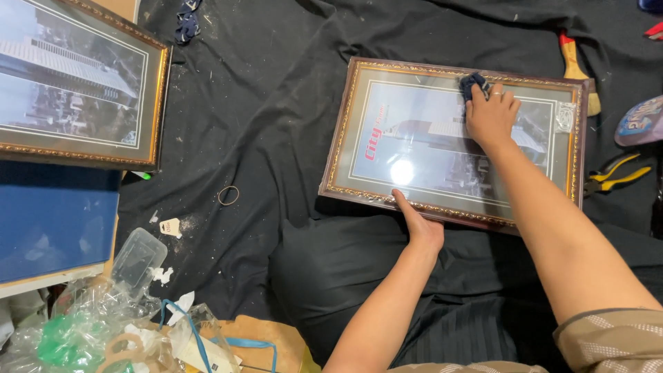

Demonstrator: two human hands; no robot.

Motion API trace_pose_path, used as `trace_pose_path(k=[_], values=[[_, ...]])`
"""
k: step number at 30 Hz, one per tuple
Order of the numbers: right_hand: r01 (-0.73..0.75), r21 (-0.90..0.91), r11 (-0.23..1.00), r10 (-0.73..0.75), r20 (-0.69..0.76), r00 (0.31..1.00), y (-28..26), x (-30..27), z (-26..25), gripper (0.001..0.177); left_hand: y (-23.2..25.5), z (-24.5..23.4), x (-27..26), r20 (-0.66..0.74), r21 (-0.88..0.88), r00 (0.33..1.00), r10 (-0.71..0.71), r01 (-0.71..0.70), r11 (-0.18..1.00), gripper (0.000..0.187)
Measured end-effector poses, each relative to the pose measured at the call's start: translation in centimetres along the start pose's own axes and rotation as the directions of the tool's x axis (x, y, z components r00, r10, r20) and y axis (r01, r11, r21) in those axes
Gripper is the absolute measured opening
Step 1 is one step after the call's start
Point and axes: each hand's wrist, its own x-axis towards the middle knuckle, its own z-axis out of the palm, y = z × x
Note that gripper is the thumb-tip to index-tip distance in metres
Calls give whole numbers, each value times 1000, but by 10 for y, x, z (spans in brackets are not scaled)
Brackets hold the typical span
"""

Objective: The person sits on the floor and wipes the glass and frame of a picture frame with a cloth, then flips it to clean the back. They place the frame aside and repeat the process on a second frame, finishing by dusting it with a brush.

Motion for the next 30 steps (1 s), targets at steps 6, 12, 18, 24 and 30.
trace_pose_path(k=[6, 12, 18, 24, 30], values=[[66, -11, 998, -66, -51, 996, -7, -22, -21, 33, 7, 22, -26, 23, -9, 1000, 1, -1, 1000, 118], [154, -3, 988, -154, 5, 988, -23, -99, -76, 34, 9, 39, -42, 21, -14, 1000, -5, 5, 1000, 119], [217, 7, 976, -217, 33, 976, -45, -185, -147, 37, 14, 61, -61, 4, -19, 1000, -1, 2, 1000, 115], [160, -28, 987, -160, -1, 987, -46, -200, -160, 35, 13, 62, -63, 9, -19, 1000, 10, -10, 1000, 112], [102, -98, 990, -110, -72, 991, -17, -143, -111, 29, 9, 45, -51, 16, -7, 1000, 0, 0, 1000, 113]])
